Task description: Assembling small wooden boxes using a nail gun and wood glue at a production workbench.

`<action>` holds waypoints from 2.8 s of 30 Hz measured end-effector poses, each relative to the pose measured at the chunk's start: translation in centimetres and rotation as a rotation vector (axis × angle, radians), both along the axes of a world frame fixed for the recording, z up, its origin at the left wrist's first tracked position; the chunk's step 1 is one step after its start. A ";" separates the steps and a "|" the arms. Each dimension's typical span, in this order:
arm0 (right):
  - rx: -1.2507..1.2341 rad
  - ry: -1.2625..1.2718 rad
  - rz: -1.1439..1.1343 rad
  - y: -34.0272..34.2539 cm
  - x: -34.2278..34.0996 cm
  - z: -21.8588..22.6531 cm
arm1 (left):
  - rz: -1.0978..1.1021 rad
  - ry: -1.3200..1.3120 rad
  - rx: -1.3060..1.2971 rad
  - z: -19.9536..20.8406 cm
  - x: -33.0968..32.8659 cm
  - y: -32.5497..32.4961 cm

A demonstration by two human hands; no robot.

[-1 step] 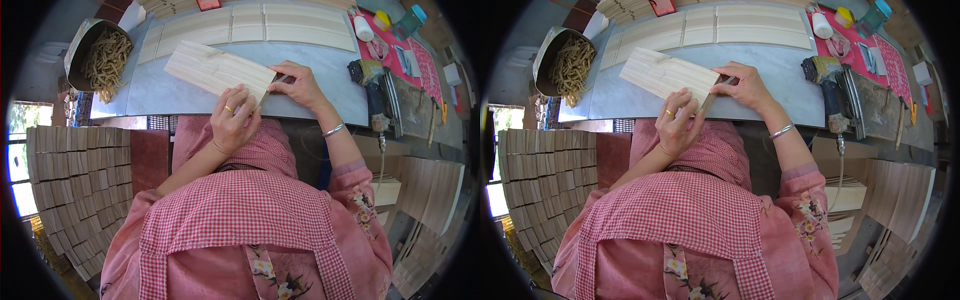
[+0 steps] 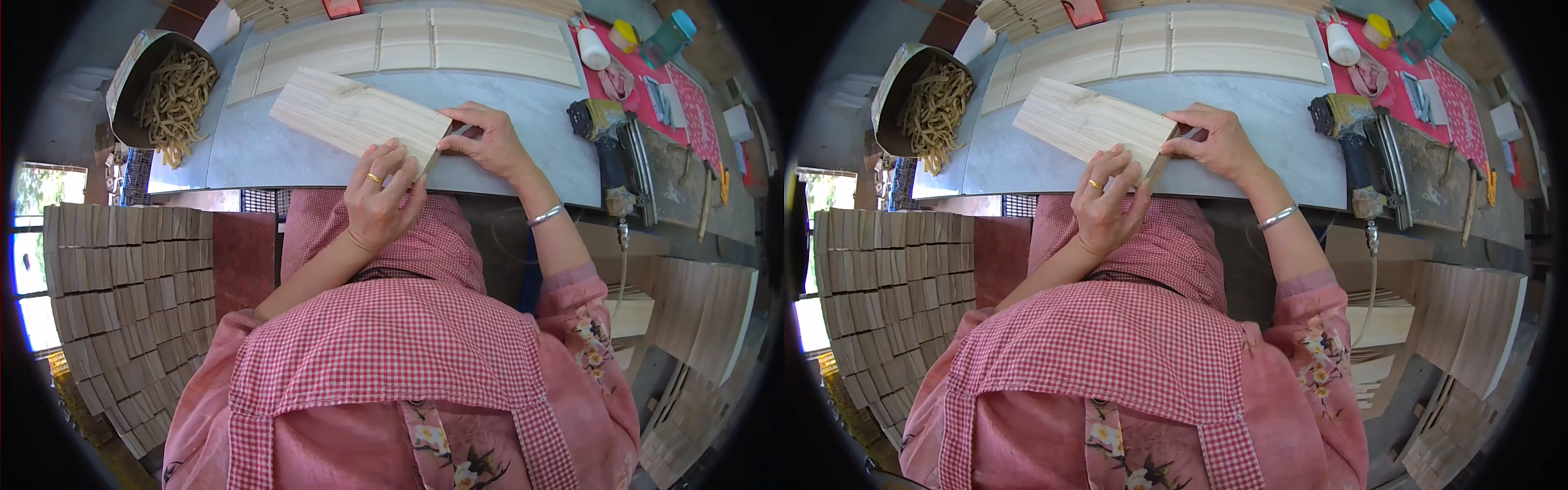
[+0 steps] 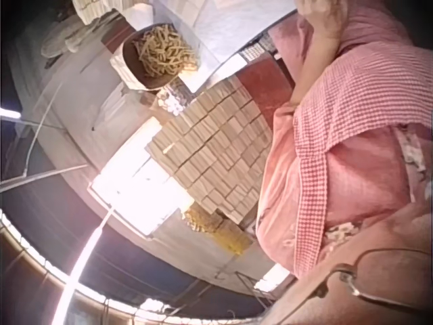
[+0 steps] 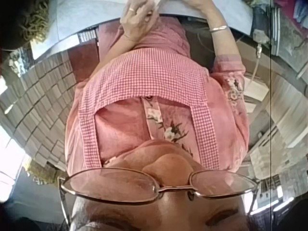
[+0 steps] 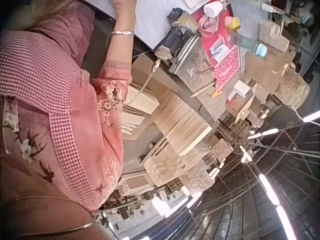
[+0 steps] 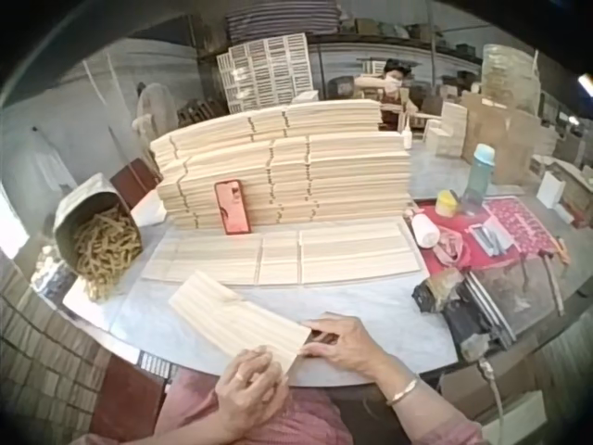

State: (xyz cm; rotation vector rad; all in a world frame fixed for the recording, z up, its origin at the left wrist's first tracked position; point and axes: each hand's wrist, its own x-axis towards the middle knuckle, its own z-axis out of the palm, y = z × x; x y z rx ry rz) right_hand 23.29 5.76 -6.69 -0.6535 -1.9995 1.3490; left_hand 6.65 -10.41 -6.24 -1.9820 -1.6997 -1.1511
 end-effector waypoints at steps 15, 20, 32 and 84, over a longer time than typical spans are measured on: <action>0.500 -1.011 -0.893 2.9 19.2 0.3 | -0.014 0.007 0.066 0.1 -0.6 0.1; 0.029 -1.061 -0.788 1.8 16.3 8.4 | -0.030 -0.028 0.098 -0.3 -0.9 0.0; 0.206 -0.679 -0.226 -7.2 4.7 18.0 | -0.036 -0.065 0.115 -0.5 -1.0 0.1; 0.126 -0.651 -0.304 -9.0 6.8 17.2 | -0.459 0.484 -0.803 8.2 -8.0 9.2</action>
